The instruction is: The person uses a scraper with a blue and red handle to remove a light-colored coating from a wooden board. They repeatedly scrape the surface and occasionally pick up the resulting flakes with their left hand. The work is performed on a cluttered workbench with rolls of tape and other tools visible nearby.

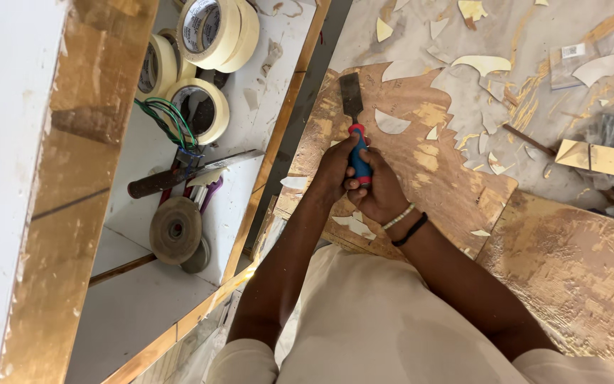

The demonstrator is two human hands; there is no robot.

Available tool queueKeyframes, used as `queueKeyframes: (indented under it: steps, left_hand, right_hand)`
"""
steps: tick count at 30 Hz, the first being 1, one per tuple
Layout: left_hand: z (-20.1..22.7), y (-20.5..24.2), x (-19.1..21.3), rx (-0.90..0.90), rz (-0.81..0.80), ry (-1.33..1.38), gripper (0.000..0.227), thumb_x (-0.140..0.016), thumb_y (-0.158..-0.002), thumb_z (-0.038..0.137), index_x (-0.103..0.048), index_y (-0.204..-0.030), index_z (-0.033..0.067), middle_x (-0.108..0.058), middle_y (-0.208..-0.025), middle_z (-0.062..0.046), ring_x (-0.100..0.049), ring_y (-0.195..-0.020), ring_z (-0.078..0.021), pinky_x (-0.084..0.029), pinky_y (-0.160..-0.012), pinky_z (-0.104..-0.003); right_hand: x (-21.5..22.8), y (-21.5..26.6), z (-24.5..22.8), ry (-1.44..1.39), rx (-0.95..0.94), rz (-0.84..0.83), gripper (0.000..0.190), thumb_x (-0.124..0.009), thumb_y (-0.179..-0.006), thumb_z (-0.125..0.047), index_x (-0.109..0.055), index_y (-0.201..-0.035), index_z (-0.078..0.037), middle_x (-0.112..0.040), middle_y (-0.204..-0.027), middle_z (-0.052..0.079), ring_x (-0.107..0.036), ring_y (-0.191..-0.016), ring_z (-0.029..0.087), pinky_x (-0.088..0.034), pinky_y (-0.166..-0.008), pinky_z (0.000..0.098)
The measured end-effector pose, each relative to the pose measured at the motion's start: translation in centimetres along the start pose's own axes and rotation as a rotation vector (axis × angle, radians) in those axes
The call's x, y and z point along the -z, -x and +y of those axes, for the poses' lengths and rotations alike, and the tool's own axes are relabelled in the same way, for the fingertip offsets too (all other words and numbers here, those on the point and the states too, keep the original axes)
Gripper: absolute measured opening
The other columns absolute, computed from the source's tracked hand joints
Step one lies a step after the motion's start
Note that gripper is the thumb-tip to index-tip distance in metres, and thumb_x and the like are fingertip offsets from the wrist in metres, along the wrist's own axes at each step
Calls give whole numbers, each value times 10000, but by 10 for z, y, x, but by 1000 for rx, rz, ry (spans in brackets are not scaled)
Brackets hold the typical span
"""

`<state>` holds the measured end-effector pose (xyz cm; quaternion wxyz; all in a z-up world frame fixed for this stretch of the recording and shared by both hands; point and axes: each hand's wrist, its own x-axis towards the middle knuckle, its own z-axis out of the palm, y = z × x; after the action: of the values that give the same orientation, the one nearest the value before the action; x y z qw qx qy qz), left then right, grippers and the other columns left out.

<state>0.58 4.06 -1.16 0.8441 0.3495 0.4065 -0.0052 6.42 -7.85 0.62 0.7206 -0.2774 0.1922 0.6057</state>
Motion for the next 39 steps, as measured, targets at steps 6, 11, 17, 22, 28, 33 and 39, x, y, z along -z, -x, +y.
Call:
queueKeyframes:
  steps: [6,11,17,22,28,33,39]
  left_hand:
    - [6,-13,14,6,-92,102,501,-486,-1091,446,-684,-1256,16,-644,-856,-25,-516,-526,-56,-523,-469,-224]
    - [27,-14,21,89,-47,39,489,-438,-1046,454,-648,-1230,53,-673,-875,-45,-612,-625,-108,-542,-507,-249]
    - [35,-18,37,79,-36,-17,471,-466,-1072,417,-683,-1199,18,-701,-924,-61,-648,-701,-114,-569,-630,-268]
    - [30,-20,42,-38,13,-205,468,-471,-1056,408,-721,-1128,19,-711,-837,-39,-567,-581,-76,-498,-524,-235]
    - [28,-19,47,-39,55,-295,473,-512,-1034,444,-736,-1105,34,-682,-747,1,-436,-445,-44,-389,-402,-216]
    - [31,-15,54,8,89,-384,511,-504,-1000,534,-736,-1027,80,-550,-617,35,-367,-396,-34,-339,-339,-227]
    - [-7,-5,53,-451,178,-356,530,-590,-1066,478,-675,-999,-42,-582,-742,-12,-547,-633,-98,-474,-566,-289]
  right_hand:
    - [-19,1,-5,-148,-74,-116,159,-572,-1040,-307,-512,-1153,-213,-603,-900,43,-553,-645,111,-404,-459,173]
    - [-36,-15,5,-112,-33,-25,156,-551,-1041,-324,-504,-1116,-195,-596,-846,39,-517,-571,118,-344,-395,188]
    - [-55,-25,22,-20,26,78,163,-512,-1053,-408,-471,-1051,-251,-550,-770,1,-452,-468,97,-287,-346,202]
    - [-46,-34,32,30,48,51,259,-484,-1087,-475,-477,-1060,-218,-536,-759,-4,-434,-449,96,-287,-352,209]
    - [-36,-45,41,138,48,88,297,-436,-1045,-533,-493,-980,-249,-507,-681,-18,-421,-394,102,-274,-319,220]
    - [-29,-58,44,245,25,118,465,-411,-1061,-609,-518,-896,-188,-493,-646,-22,-452,-433,105,-293,-343,218]
    - [-7,-48,41,281,50,88,417,-476,-1060,-523,-579,-954,-133,-603,-727,30,-547,-560,147,-459,-470,262]
